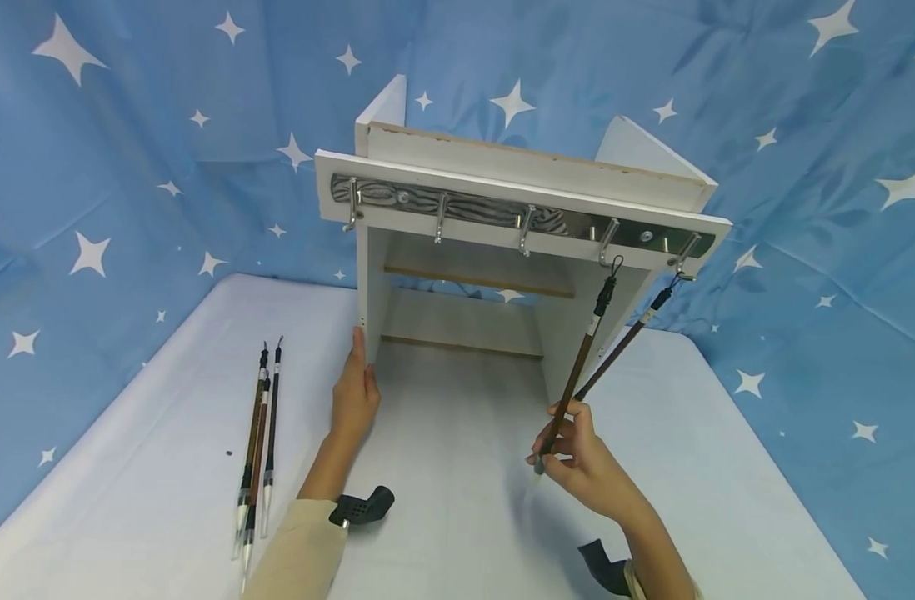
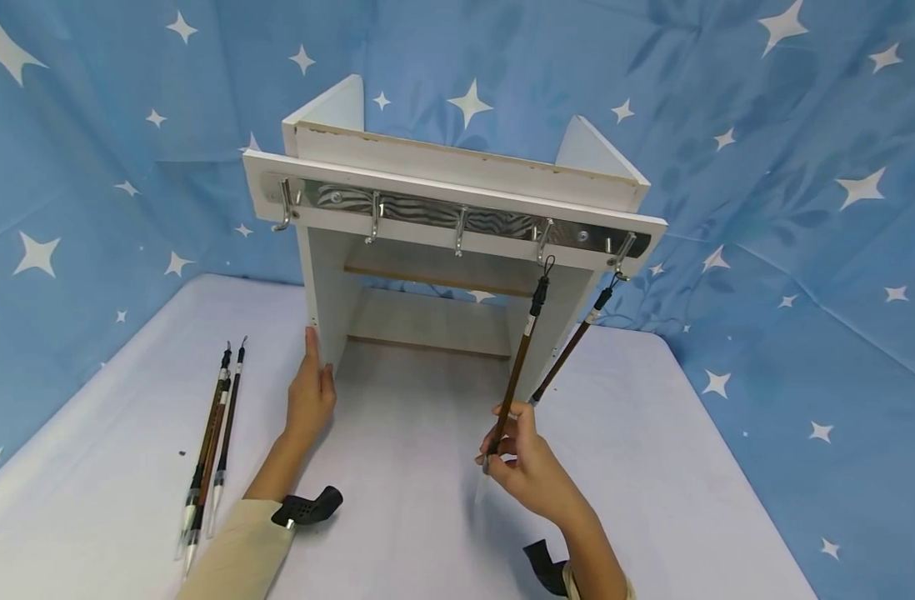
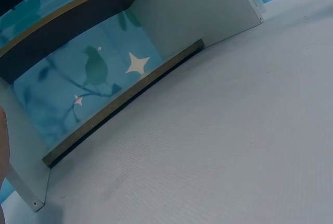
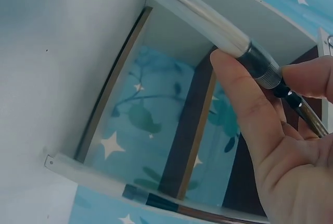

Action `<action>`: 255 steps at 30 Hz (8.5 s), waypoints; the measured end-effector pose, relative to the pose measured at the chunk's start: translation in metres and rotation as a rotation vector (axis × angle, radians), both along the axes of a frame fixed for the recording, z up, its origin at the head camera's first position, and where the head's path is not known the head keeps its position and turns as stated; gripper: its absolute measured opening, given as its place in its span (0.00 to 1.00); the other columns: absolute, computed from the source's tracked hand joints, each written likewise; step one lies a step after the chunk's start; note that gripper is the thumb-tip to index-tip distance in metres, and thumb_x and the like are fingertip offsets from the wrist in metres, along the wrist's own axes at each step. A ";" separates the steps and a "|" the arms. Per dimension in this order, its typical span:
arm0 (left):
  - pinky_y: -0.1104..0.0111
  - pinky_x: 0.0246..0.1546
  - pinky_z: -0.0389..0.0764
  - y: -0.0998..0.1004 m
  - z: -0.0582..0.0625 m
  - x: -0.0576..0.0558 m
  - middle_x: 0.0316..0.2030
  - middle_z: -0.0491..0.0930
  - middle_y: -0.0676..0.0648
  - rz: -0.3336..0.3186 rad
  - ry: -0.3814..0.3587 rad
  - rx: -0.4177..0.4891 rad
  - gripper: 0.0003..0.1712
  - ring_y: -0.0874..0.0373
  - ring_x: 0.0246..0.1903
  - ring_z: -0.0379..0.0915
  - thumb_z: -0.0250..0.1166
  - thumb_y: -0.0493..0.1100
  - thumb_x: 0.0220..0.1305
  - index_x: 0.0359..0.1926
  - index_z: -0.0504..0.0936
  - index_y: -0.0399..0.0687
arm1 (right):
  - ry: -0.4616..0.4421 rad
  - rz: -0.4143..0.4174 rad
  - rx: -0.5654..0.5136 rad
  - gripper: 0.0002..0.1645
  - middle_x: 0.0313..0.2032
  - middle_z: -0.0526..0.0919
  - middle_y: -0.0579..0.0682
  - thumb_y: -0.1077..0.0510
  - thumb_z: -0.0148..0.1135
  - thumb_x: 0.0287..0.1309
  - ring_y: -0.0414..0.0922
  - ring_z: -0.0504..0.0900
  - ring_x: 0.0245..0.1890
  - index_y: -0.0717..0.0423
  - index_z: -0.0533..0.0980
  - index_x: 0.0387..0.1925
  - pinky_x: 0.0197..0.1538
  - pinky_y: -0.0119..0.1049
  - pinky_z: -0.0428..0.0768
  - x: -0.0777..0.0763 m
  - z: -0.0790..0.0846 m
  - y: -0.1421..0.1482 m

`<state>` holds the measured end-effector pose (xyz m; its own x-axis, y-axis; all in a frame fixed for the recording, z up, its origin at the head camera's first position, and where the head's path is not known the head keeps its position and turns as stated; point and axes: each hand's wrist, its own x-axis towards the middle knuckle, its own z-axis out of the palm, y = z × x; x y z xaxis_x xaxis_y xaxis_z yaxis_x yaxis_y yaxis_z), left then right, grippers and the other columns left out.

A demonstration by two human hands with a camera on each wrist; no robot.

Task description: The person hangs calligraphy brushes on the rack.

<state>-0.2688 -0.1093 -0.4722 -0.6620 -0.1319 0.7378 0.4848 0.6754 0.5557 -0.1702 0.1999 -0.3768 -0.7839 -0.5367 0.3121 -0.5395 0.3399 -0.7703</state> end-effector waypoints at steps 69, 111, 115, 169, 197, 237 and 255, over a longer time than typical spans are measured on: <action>0.49 0.50 0.73 -0.002 0.000 -0.004 0.61 0.62 0.30 0.003 0.005 0.002 0.46 0.36 0.57 0.64 0.51 0.24 0.60 0.72 0.40 0.54 | -0.069 -0.100 0.060 0.26 0.36 0.74 0.62 0.75 0.49 0.53 0.59 0.81 0.38 0.64 0.53 0.51 0.38 0.33 0.81 -0.044 -0.019 0.001; 0.53 0.54 0.72 -0.015 -0.004 0.005 0.63 0.60 0.32 0.029 -0.091 -0.008 0.45 0.39 0.58 0.64 0.49 0.26 0.63 0.72 0.37 0.55 | -0.022 -0.631 -0.295 0.48 0.67 0.54 0.53 0.61 0.54 0.60 0.55 0.56 0.67 0.28 0.38 0.69 0.61 0.59 0.63 -0.103 -0.014 0.037; 0.54 0.53 0.73 -0.011 -0.004 0.002 0.63 0.61 0.32 0.022 -0.088 -0.015 0.44 0.39 0.57 0.65 0.50 0.26 0.62 0.72 0.39 0.52 | 0.003 -0.490 -0.247 0.53 0.69 0.48 0.54 0.67 0.55 0.58 0.61 0.51 0.68 0.31 0.36 0.70 0.56 0.65 0.64 -0.108 -0.035 0.039; 0.68 0.18 0.73 -0.150 0.058 0.035 0.14 0.73 0.46 -0.088 -1.224 -0.237 0.46 0.58 0.13 0.69 0.55 0.43 0.64 0.69 0.34 0.32 | 0.127 -0.637 -0.016 0.26 0.54 0.69 0.71 0.63 0.48 0.62 0.70 0.70 0.53 0.62 0.55 0.60 0.50 0.63 0.70 -0.105 -0.056 0.040; 0.70 0.18 0.69 -0.063 0.189 0.107 0.33 0.77 0.44 0.018 -0.115 -0.382 0.49 0.59 0.19 0.68 0.64 0.36 0.56 0.71 0.45 0.53 | 0.126 -0.634 -0.011 0.28 0.56 0.67 0.71 0.63 0.47 0.62 0.71 0.68 0.54 0.60 0.53 0.62 0.51 0.63 0.70 -0.103 -0.056 0.044; 0.76 0.15 0.59 -0.065 0.184 0.115 0.28 0.76 0.52 0.034 -0.171 -0.512 0.44 0.66 0.16 0.56 0.66 0.40 0.54 0.69 0.56 0.61 | 0.077 -0.649 -0.016 0.27 0.57 0.67 0.71 0.62 0.47 0.63 0.70 0.67 0.55 0.59 0.54 0.62 0.53 0.64 0.68 -0.101 -0.056 0.039; 0.72 0.21 0.65 -0.065 0.177 0.098 0.27 0.75 0.50 -0.044 -0.325 -0.450 0.44 0.63 0.18 0.60 0.63 0.43 0.57 0.70 0.51 0.63 | 0.078 -0.653 -0.014 0.26 0.55 0.68 0.71 0.63 0.47 0.62 0.69 0.68 0.54 0.62 0.55 0.61 0.53 0.63 0.68 -0.100 -0.054 0.038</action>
<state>-0.1713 -0.1744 -0.2948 -0.8627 0.1820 0.4719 0.3696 0.8637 0.3426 -0.2703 0.2382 -0.4308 -0.9220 0.0463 0.3844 -0.2799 0.6064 -0.7443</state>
